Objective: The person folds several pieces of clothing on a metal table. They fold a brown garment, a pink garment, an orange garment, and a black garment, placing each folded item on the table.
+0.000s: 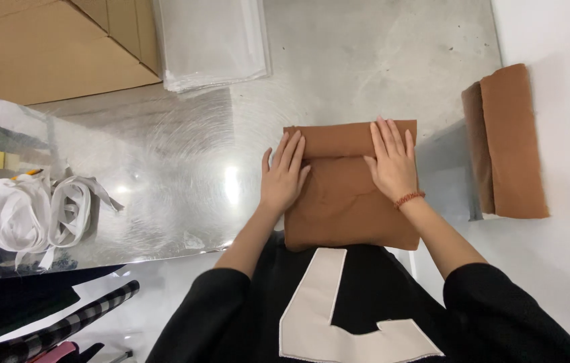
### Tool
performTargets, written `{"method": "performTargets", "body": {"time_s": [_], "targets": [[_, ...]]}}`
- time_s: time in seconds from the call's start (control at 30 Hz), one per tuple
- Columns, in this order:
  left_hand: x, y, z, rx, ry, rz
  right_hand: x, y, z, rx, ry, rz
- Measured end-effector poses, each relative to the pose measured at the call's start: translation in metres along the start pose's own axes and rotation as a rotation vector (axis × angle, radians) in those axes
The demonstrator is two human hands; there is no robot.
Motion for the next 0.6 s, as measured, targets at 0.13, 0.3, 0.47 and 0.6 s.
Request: {"method": "performTargets", "body": {"time_s": [0.13,0.3,0.47,0.6], "targets": [[0.031,0.001,-0.013,0.052,0.099,-0.022,0.004,0.001,0.010,-0.231,-0.151,-0.080],[0.027,0.002,-0.010,0.038,0.132,-0.018,-0.050,0.046,-0.016,-0.253,-0.229,-0.018],[0.010,-0.001,0.007,0.027,0.255,-0.066,-0.074,0.036,-0.005,-0.099,-0.504,0.053],[-0.015,0.014,0.024,0.124,0.327,-0.083,-0.050,0.021,-0.011,-0.028,-0.339,0.066]]}}
Point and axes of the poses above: each hand's wrist, its own x-axis away from the middle knuckle, its own z-axis out of the back of the hand, y = z × x, the point moved 5 cm from there along -x, towards the middle knuckle, and after that the axes turned 15 degrees about x, right-handed, at the moved point
